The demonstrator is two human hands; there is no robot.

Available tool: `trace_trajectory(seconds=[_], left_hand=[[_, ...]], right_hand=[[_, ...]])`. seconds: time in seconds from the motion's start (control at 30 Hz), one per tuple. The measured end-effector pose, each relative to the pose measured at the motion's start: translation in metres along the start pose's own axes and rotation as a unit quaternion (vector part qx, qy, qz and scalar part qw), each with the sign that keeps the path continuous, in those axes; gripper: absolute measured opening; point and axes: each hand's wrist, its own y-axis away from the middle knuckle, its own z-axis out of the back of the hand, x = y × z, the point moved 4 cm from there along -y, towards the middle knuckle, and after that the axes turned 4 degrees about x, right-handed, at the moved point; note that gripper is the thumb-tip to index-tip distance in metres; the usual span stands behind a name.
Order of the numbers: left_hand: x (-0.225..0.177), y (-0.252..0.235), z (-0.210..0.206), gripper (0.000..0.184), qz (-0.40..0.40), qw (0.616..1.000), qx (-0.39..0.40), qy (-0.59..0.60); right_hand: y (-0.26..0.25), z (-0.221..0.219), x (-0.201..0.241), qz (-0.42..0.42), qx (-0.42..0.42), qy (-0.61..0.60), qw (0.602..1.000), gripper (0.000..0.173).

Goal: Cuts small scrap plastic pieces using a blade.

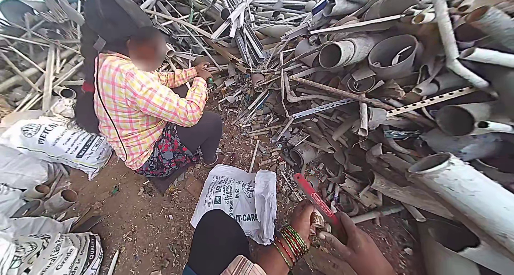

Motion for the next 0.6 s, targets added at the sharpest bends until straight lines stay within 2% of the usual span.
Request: trace_trajectory(seconds=[0.17, 0.4, 0.53, 0.6], left_hand=[[0.0, 0.007, -0.007, 0.031, 0.028, 1.0, -0.008, 0.006], [0.007, 0.011, -0.003, 0.024, 0.061, 0.995, -0.063, 0.053], [0.018, 0.01, 0.008, 0.027, 0.049, 0.993, -0.083, 0.071], [0.011, 0.016, 0.006, 0.031, 0.052, 0.991, -0.097, 0.073]], right_hand=[[-0.003, 0.008, -0.003, -0.026, -0.023, 0.068, 0.997, 0.077], [-0.006, -0.002, 0.002, 0.016, -0.071, 0.167, 0.983, 0.086], [-0.007, -0.019, 0.002, 0.021, -0.056, 0.159, 0.986, 0.091], [-0.006, -0.026, 0.007, 0.01, -0.035, 0.15, 0.988, 0.089]])
